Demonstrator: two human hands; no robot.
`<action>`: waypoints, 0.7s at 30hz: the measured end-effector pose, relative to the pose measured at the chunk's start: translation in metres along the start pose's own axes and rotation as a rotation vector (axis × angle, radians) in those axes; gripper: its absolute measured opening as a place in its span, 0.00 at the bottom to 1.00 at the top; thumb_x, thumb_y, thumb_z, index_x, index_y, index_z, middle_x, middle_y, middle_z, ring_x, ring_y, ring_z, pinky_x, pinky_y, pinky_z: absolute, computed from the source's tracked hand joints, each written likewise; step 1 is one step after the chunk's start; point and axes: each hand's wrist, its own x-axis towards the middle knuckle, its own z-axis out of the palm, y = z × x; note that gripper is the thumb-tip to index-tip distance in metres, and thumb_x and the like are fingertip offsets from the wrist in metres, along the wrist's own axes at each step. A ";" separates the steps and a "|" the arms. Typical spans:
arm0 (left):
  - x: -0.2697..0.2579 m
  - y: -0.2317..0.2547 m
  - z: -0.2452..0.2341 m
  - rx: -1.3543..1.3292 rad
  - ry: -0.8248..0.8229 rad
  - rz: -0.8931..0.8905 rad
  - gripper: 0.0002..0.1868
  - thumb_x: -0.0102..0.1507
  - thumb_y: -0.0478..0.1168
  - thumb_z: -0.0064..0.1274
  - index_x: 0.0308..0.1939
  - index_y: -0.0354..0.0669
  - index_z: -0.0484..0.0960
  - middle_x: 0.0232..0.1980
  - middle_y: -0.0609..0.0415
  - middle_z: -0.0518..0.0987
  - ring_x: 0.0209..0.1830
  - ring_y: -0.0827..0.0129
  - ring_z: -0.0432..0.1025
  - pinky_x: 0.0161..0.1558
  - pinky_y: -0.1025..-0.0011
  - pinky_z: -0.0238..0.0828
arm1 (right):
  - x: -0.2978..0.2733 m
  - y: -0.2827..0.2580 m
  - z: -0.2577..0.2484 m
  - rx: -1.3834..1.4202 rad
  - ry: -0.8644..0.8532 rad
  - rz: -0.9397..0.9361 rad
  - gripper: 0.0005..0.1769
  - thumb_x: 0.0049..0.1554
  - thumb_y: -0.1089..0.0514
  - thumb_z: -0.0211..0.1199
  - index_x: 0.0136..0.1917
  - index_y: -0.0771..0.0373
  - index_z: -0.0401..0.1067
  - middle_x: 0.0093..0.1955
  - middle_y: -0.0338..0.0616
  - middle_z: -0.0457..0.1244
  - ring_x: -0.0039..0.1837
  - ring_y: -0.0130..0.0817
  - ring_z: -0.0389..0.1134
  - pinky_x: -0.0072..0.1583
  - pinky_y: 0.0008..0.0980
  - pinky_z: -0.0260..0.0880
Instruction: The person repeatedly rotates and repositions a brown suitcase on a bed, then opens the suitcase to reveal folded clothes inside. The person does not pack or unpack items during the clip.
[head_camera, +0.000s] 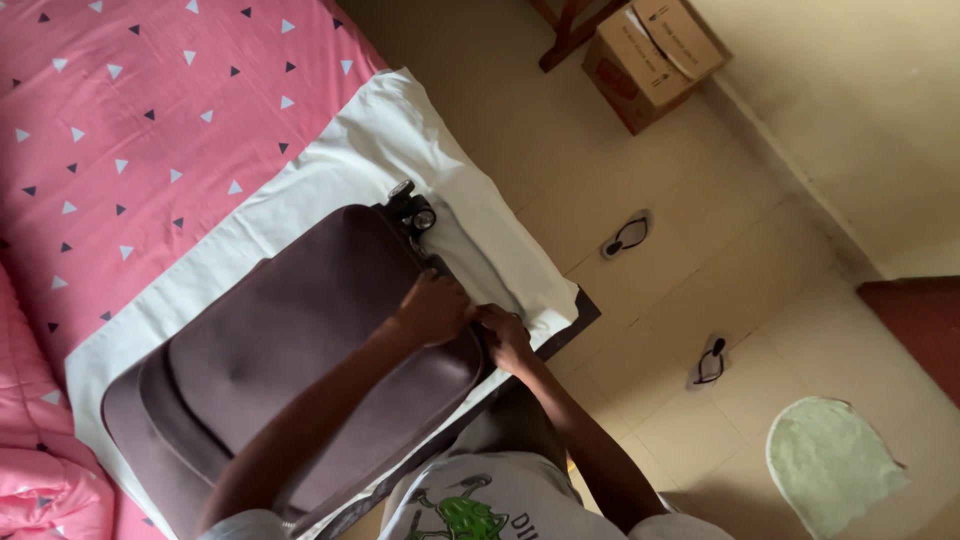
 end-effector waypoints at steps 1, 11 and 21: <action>0.000 -0.014 -0.001 0.020 0.022 0.027 0.18 0.69 0.51 0.40 0.46 0.50 0.85 0.50 0.52 0.81 0.57 0.56 0.72 0.66 0.46 0.56 | 0.008 -0.001 -0.001 0.078 -0.049 0.041 0.21 0.53 0.75 0.57 0.58 0.63 0.76 0.61 0.48 0.67 0.59 0.47 0.72 0.58 0.37 0.75; 0.036 -0.153 -0.043 0.026 -0.086 -0.196 0.13 0.63 0.48 0.48 0.45 0.54 0.87 0.52 0.55 0.82 0.57 0.56 0.74 0.56 0.52 0.70 | 0.093 -0.005 0.024 -0.024 0.013 -0.124 0.19 0.53 0.68 0.66 0.59 0.62 0.77 0.60 0.49 0.67 0.62 0.49 0.70 0.62 0.42 0.72; 0.076 -0.189 -0.050 -0.291 -0.424 -0.081 0.09 0.56 0.46 0.59 0.38 0.55 0.90 0.44 0.57 0.86 0.51 0.61 0.78 0.55 0.61 0.73 | 0.159 0.005 0.043 -0.020 -0.083 -0.148 0.14 0.55 0.63 0.65 0.56 0.61 0.78 0.54 0.48 0.70 0.57 0.51 0.68 0.59 0.46 0.67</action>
